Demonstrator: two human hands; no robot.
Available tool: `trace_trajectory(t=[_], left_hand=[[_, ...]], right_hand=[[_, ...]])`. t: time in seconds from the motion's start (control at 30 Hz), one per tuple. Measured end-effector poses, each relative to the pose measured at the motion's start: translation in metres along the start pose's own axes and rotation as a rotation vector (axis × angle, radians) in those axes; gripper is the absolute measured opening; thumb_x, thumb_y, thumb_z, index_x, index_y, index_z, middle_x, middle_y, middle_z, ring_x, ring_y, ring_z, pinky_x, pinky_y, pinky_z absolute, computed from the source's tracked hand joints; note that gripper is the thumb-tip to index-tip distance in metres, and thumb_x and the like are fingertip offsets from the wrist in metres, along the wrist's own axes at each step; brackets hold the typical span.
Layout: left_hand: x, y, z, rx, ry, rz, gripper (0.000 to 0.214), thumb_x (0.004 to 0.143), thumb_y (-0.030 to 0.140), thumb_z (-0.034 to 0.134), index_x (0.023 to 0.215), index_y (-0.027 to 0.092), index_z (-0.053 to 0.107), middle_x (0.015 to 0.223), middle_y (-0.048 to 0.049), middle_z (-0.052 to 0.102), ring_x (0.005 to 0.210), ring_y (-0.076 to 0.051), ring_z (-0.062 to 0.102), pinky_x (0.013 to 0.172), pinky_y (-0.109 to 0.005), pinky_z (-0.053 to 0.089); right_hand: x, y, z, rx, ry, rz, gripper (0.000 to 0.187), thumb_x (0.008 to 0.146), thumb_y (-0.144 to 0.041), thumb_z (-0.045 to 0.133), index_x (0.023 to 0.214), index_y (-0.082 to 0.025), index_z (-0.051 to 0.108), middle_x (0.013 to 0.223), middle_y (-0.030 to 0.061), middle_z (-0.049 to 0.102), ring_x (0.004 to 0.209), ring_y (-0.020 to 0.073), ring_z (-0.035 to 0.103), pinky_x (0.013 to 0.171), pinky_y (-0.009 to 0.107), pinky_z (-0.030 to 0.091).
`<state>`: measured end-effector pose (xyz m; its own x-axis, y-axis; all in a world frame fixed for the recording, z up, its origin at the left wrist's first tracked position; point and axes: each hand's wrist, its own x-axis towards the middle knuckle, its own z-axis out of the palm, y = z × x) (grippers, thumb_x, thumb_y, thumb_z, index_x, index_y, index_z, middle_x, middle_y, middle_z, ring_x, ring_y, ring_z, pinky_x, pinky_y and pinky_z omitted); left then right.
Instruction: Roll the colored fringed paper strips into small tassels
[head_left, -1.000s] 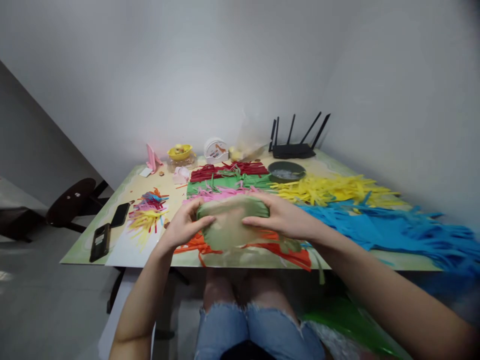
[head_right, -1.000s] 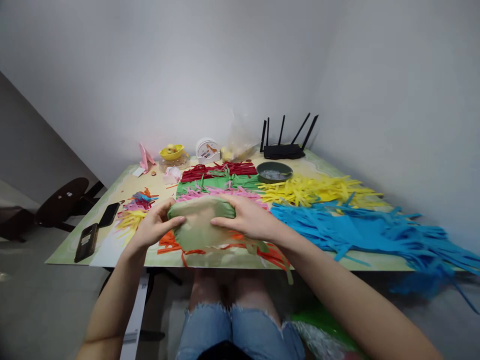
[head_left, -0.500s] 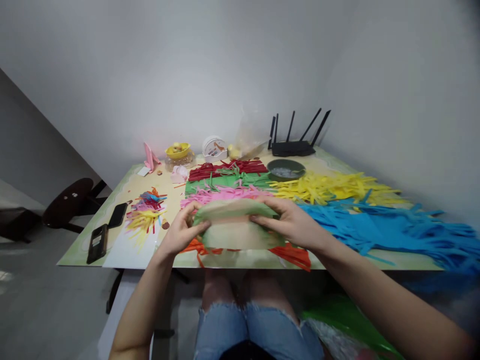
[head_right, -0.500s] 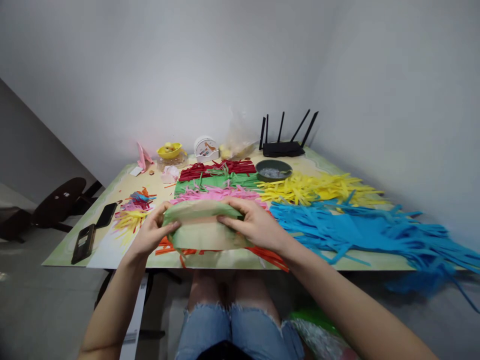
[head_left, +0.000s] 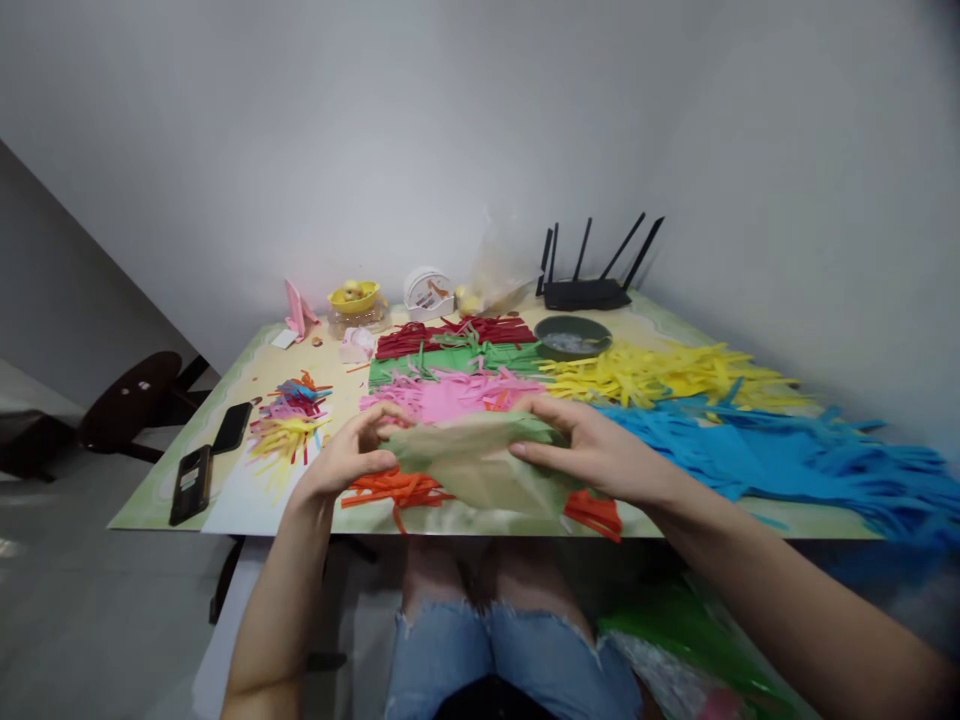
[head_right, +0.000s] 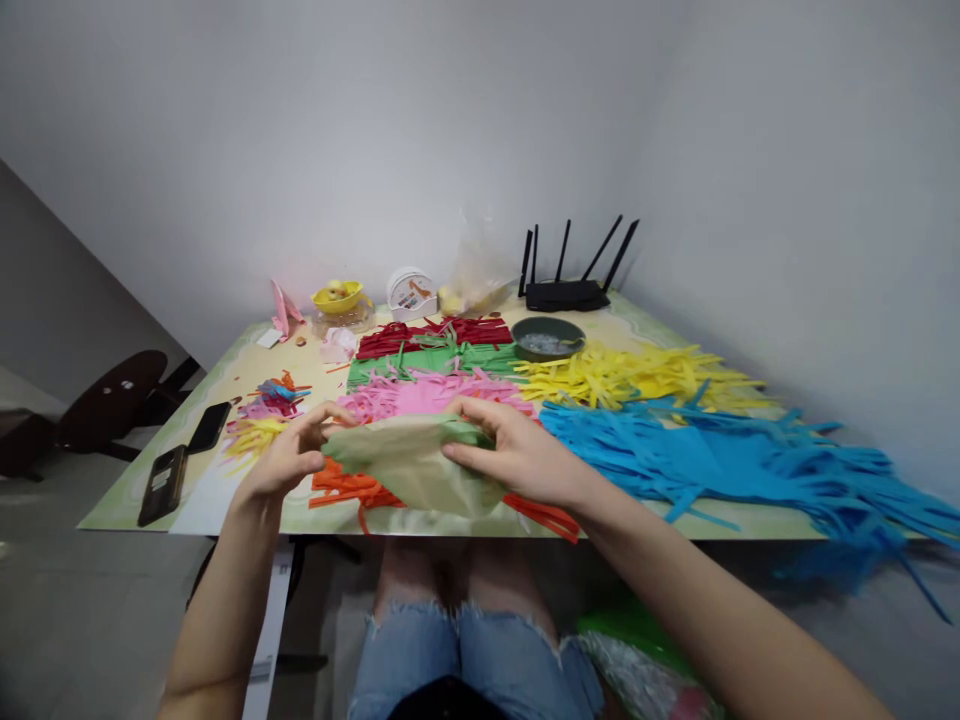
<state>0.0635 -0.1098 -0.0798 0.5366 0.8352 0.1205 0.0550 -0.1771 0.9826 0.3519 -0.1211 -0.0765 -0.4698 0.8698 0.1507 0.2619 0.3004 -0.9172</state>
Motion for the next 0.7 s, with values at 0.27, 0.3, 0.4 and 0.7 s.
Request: trace_trajectory(t=[0.27,0.3,0.4,0.7], left_hand=[[0.01,-0.003,0.028,0.233,0.186,0.014,0.03,0.08,0.043,0.065,0.088,0.014,0.061,0.085,-0.0033,0.062,0.08,-0.016,0.057,0.073,-0.025,0.046],[0.01,-0.006,0.03,0.207,0.209,0.028,0.033,0.079,0.043,0.066,0.093,0.015,0.06,0.088,-0.0036,0.062,0.081,-0.016,0.057,0.073,-0.025,0.047],[0.011,-0.013,0.032,0.166,0.218,0.006,0.037,0.074,0.041,0.072,0.099,0.014,0.062,0.093,-0.0049,0.065,0.084,-0.017,0.059,0.074,-0.025,0.048],[0.005,-0.021,0.029,-0.037,0.328,0.043,0.029,0.072,0.04,0.074,0.086,0.015,0.068,0.076,-0.0021,0.064,0.07,-0.015,0.058,0.067,-0.025,0.047]], right_hand=[[-0.002,0.0,0.003,0.139,0.002,0.108,0.025,0.08,-0.04,0.063,0.092,-0.019,0.057,0.089,0.0036,0.064,0.08,0.0184,0.063,0.067,0.027,0.052],[-0.002,0.0,0.003,0.173,0.007,0.122,0.028,0.08,-0.042,0.064,0.093,-0.019,0.056,0.09,0.004,0.064,0.082,0.0193,0.064,0.067,0.027,0.053],[-0.003,0.002,0.006,0.256,0.035,0.134,0.031,0.078,-0.045,0.066,0.092,-0.02,0.054,0.088,0.0032,0.065,0.081,0.0192,0.064,0.067,0.027,0.053],[-0.005,0.007,0.012,0.27,0.197,0.099,0.025,0.073,-0.04,0.068,0.084,-0.018,0.062,0.079,0.0018,0.064,0.067,0.0147,0.059,0.059,0.023,0.049]])
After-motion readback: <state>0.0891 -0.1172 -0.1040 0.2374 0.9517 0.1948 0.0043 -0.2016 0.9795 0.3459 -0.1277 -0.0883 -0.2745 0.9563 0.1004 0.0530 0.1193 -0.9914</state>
